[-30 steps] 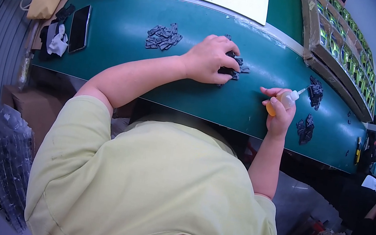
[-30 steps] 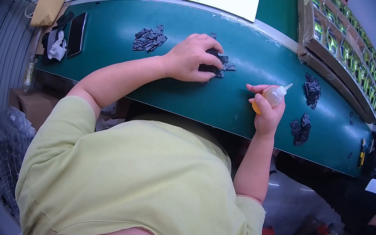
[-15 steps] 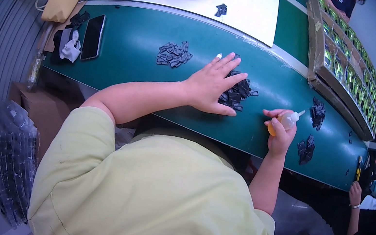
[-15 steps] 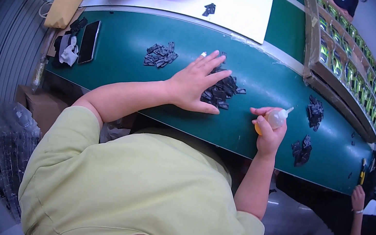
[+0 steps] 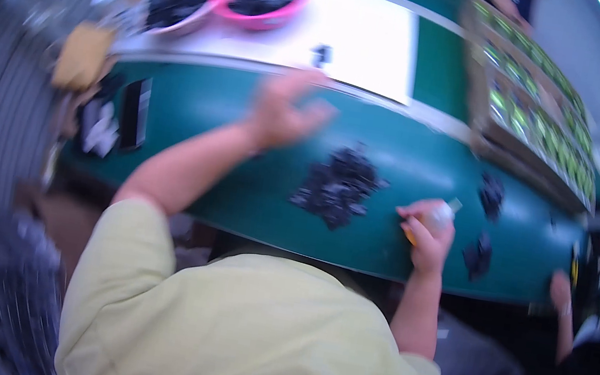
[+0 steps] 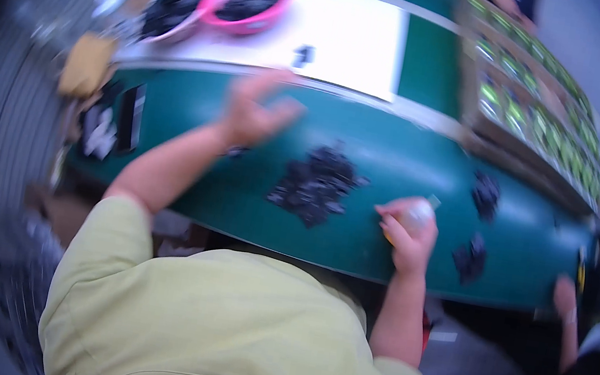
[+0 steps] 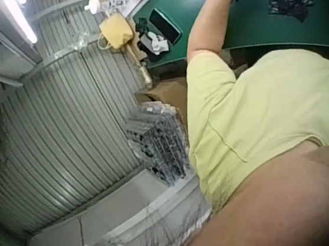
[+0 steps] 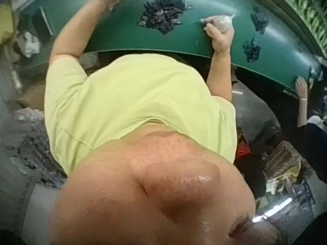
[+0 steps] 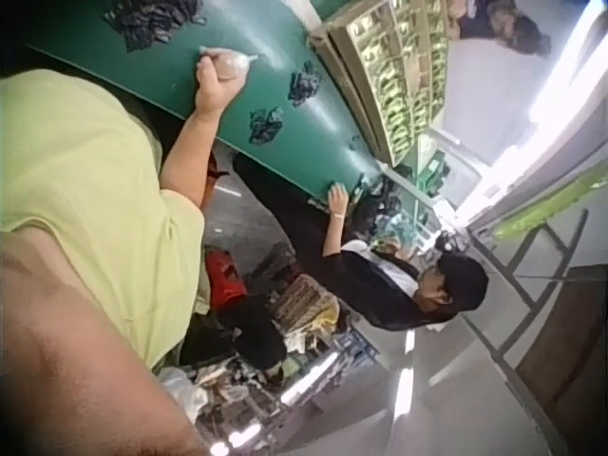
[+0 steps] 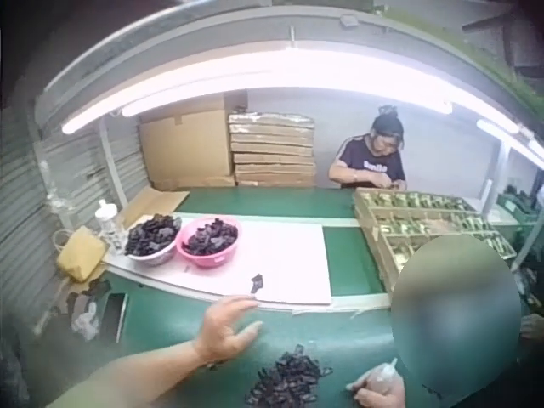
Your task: The person assembles small plastic toy cars by applying glue from a bottle and attaching various plastic components by hand on a factory assembly line.
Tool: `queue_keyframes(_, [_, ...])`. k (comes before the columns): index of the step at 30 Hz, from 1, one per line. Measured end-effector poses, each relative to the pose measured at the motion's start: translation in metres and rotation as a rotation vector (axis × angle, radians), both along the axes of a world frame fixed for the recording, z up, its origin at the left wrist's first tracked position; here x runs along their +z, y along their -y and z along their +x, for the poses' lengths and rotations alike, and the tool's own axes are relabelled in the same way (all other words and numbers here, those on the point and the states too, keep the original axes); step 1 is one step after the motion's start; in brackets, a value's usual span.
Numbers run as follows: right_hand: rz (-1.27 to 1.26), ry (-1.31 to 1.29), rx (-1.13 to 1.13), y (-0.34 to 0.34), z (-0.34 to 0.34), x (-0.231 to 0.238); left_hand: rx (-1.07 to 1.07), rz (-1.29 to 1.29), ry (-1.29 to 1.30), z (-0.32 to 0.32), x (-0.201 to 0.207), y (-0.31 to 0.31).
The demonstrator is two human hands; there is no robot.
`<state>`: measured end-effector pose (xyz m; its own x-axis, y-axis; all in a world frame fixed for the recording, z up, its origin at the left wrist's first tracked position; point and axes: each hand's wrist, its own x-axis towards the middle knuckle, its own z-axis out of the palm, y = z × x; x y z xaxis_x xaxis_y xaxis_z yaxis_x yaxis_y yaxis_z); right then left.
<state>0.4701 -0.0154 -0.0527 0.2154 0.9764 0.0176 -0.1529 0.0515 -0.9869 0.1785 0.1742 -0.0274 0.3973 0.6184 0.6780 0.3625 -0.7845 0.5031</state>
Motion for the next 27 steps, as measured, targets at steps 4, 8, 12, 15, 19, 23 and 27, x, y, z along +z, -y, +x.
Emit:
queue_keyframes(4, [-0.006,0.124,0.047,-0.008,0.002,-0.008,0.623,0.388,-0.317,-0.123,0.037,-0.131])
queue_keyframes(8, [0.035,0.113,-0.028,-0.005,-0.001,-0.007,1.393,0.272,-0.84,-0.203,0.058,-0.197])
queue_keyframes(12, [0.015,0.139,-0.026,0.001,0.001,-0.01,1.386,-0.337,-0.549,-0.258,0.029,-0.244])
queue_keyframes(15, [0.02,0.17,0.002,-0.001,-0.003,-0.008,1.181,-0.344,-0.488,-0.328,-0.007,-0.291])
queue_keyframes(19, [0.008,0.201,-0.024,0.0,0.0,-0.01,0.999,-0.335,-0.514,-0.278,-0.005,-0.283])
queue_keyframes(23, [0.026,0.207,0.0,-0.004,-0.001,-0.008,1.1,-0.329,-0.674,-0.261,0.01,-0.257])
queue_keyframes(27, [0.045,0.248,-0.001,-0.011,-0.004,-0.013,0.954,-0.239,-0.599,-0.264,0.029,-0.224])
